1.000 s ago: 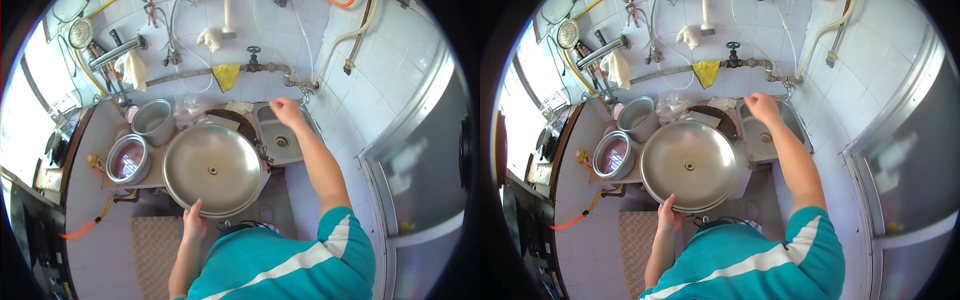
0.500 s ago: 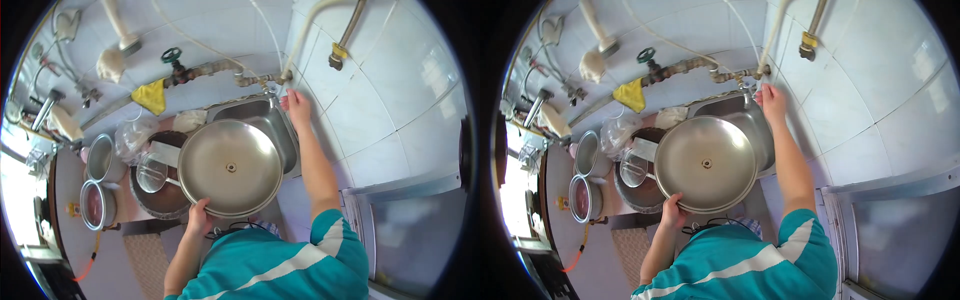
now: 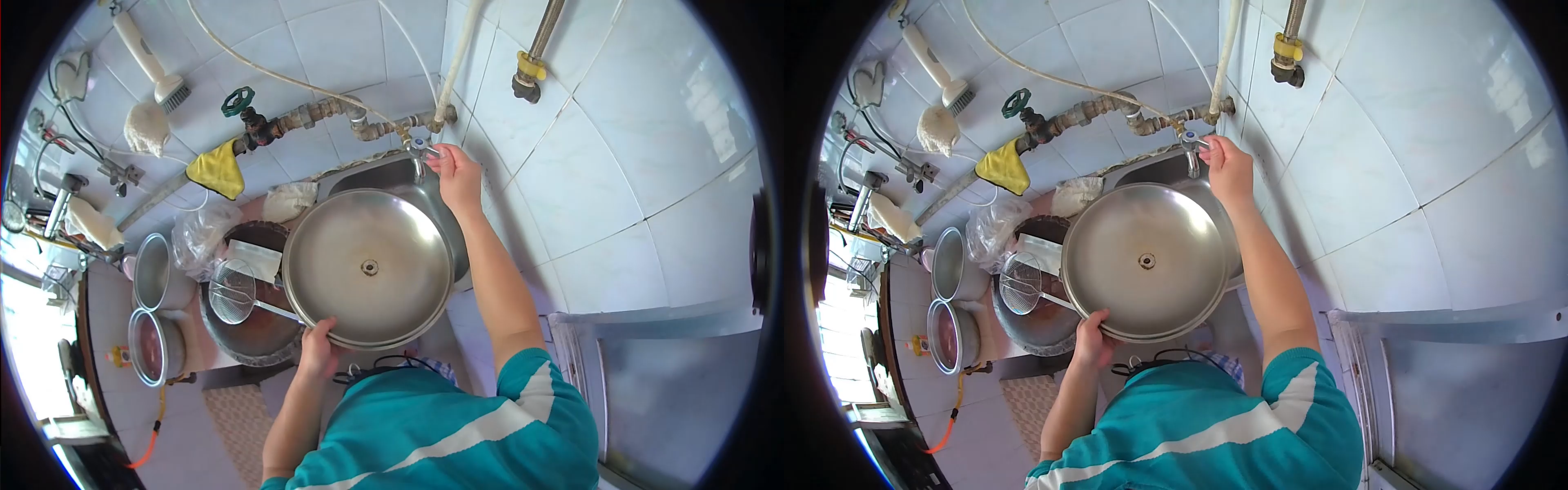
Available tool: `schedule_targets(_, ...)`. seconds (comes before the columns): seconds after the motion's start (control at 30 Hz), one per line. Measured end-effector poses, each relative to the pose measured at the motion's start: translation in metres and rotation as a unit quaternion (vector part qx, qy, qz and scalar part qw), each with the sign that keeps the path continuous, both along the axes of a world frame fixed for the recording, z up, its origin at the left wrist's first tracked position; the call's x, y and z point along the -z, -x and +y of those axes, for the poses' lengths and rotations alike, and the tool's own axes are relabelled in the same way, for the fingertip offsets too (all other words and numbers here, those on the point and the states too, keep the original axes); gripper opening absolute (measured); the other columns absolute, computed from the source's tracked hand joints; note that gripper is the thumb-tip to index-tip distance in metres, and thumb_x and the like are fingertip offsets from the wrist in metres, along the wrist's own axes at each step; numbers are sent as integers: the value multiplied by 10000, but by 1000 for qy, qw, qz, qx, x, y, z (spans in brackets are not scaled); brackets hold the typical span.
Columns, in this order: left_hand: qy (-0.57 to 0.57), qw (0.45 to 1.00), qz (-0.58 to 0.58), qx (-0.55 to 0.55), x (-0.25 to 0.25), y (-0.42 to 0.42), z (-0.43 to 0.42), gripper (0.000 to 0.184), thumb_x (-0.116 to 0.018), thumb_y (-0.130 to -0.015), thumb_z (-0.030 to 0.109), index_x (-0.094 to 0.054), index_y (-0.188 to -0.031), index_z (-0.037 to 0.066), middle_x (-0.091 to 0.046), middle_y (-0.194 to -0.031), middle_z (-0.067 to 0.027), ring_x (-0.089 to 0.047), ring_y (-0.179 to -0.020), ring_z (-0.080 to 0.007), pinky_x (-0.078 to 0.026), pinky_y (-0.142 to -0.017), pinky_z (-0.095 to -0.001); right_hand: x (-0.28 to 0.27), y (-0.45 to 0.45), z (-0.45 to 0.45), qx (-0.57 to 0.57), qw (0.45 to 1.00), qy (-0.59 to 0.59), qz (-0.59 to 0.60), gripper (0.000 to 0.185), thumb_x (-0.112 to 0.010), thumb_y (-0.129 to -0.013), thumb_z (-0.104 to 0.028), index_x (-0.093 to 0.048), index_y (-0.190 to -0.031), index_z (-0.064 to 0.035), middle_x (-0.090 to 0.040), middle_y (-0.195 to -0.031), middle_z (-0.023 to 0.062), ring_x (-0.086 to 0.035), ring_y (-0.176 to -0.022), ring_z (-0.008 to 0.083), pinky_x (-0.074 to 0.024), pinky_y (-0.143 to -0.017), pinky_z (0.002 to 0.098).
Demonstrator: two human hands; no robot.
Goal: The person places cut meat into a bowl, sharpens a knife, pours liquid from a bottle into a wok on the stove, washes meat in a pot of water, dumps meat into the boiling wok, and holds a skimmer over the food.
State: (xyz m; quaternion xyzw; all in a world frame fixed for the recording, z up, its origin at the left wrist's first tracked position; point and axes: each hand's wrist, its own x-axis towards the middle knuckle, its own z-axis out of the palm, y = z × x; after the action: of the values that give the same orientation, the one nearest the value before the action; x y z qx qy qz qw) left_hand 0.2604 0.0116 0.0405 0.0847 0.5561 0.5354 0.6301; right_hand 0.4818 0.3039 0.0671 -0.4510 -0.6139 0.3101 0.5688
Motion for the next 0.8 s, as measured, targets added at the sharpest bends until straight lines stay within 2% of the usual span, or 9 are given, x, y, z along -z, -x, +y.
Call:
schedule_targets(0.07,-2,1000,-4,-14,0,-2,1,345,-428,-932,147,-467,-1199,-69,-639,-1040,-183,-681,-856,-304,-604,-643,-419,10,-6,3,-9,997,47,58,323,-481,-998,-255,-649,-1012,20,-697,-840,164,-701,-772,230,-547,-686,318)
schedule_targets(0.13,-5,999,-7,-31,-3,-6,2,346,-433,-929,143,-465,-1199,-71,-640,-1037,-181,-682,-841,-301,-603,-635,-419,40,-16,3,-23,965,221,140,433,-428,-1004,-370,-648,-1032,2,-696,-895,168,-692,-838,266,-537,-740,343)
schedule_targets(0.2,-6,998,-4,-57,-7,-9,3,322,-454,-910,117,-491,-1157,-85,-651,-977,-179,-684,-773,-287,-599,-577,-401,94,-19,-3,-65,955,236,-168,533,-401,-989,-466,-649,-1014,5,-697,-895,156,-669,-877,287,-506,-776,384)
schedule_targets(0.23,-7,998,-3,-61,-7,-6,3,322,-454,-910,117,-491,-1157,-85,-651,-977,-179,-684,-773,-287,-599,-577,-401,112,-11,-21,-77,963,189,-176,522,-440,-972,-477,-649,-1020,-1,-688,-902,156,-636,-882,318,-467,-799,410)
schedule_targets(0.43,6,995,80,56,-10,15,1,300,-480,-873,73,-531,-1116,-96,-656,-939,-175,-682,-727,-269,-580,-489,-347,108,14,5,-193,865,452,-98,618,-532,-906,-557,-620,-1176,-7,-654,-1135,198,-609,-1080,286,-444,-929,362)
schedule_targets(0.5,11,994,78,71,-8,21,4,299,-484,-865,78,-537,-1095,-107,-653,-943,-186,-683,-728,-276,-588,-500,-358,88,24,7,-181,883,426,-76,825,-570,-851,-634,-541,-1251,86,-612,-1192,229,-580,-1127,303,-459,-945,391)
schedule_targets(0.57,28,996,64,59,-4,32,9,300,-482,-861,76,-534,-1089,-113,-650,-938,-191,-683,-729,-279,-589,-504,-363,74,26,5,-178,857,469,-116,753,-576,-887,-568,-512,-1299,59,-593,-1228,200,-573,-1133,258,-472,-937,389)
schedule_targets(0.63,42,997,48,48,-4,34,13,301,-480,-857,74,-531,-1083,-118,-647,-933,-196,-682,-731,-282,-590,-508,-368,90,23,7,-254,808,522,103,465,-572,-944,-398,-595,-1214,-20,-632,-1180,119,-612,-1061,211,-475,-908,362)
schedule_targets(0.8,11,998,14,-59,5,24,13,326,-459,-854,55,-480,-1105,-151,-634,-936,-228,-679,-736,-326,-589,-547,-456,121,-4,-3,-344,790,462,211,401,-568,-962,-287,-544,-1267,-27,-646,-1096,74,-635,-964,159,-505,-847,317)
